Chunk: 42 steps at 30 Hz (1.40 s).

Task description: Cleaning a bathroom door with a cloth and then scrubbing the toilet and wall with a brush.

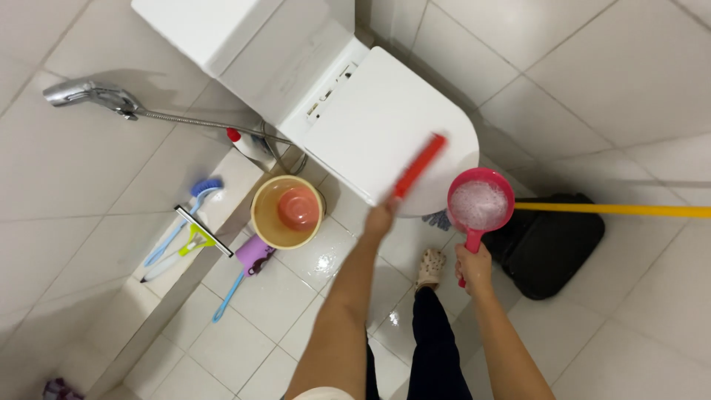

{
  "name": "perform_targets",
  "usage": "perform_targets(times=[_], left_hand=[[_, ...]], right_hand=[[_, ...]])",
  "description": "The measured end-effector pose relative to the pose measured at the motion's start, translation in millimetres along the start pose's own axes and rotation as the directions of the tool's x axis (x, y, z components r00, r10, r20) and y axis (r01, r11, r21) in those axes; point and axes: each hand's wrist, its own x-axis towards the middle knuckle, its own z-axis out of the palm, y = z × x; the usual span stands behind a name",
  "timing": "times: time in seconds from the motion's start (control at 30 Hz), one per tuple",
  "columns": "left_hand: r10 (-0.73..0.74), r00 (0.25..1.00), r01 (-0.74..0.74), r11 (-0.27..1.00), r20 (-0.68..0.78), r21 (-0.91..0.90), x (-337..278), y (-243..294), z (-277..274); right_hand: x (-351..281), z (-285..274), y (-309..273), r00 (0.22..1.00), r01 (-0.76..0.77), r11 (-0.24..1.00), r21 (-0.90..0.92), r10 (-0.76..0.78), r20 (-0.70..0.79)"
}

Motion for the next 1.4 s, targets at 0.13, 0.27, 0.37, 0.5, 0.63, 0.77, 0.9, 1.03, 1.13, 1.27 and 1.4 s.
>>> perform_targets(times=[0.13, 0.27, 0.37, 0.5, 0.63, 0.77, 0.9, 1.03, 1.13, 1.27, 1.4], left_hand=[[-0.105, 0.949, 0.128, 0.990, -0.296, 0.058, 33, -64, -112], [-0.195, 0.901, 0.214, 0.977, -0.388, 0.006, 17, -83, -96], [-0.108, 0.947, 0.103, 0.994, -0.303, -0.034, -35, -80, -18], [0.069, 0.997, -0.066, 0.990, 0.021, -0.122, -112, -28, 8], [0.055, 0.997, -0.054, 0.998, 0.052, -0.024, -92, -30, -23], [-0.030, 0.973, 0.028, 0.999, -0.229, -0.016, -36, -69, -78], [-0.171, 0.903, 0.124, 0.982, -0.395, -0.143, -45, -23, -120], [-0.162, 0.963, 0.143, 0.985, -0.213, -0.099, -15, -55, 7], [0.059, 0.997, -0.058, 0.998, 0.042, -0.013, -65, 39, 25], [0.062, 0.987, -0.087, 0.983, 0.149, 0.163, 1, 70, 17], [-0.216, 0.932, 0.194, 0.976, -0.291, -0.103, 68, 60, -41]], right_hand=[[-28, 20, 22, 0.998, -0.043, 0.999, -0.014, 0.042, -0.044], [-59, 44, 34, 1.000, -0.011, 0.999, -0.053, 0.011, -0.002], [-78, 61, 38, 1.000, 0.026, 0.993, -0.117, -0.024, 0.015], [-94, 72, 30, 1.000, 0.017, 0.994, -0.105, -0.016, 0.006], [-77, 69, 45, 0.946, 0.312, 0.895, -0.319, -0.324, 0.017], [-74, 79, 18, 0.942, 0.319, 0.862, -0.394, -0.334, 0.034], [-56, 71, 14, 0.970, 0.241, 0.919, -0.312, -0.237, 0.051], [-49, 67, -21, 0.989, 0.146, 0.979, -0.140, -0.139, 0.057], [-30, 49, -40, 0.997, 0.065, 0.992, -0.109, -0.061, 0.040], [9, 7, -53, 0.990, 0.125, 0.991, -0.039, -0.122, 0.076], [43, -32, -66, 0.989, 0.130, 0.989, -0.063, -0.125, 0.078]])
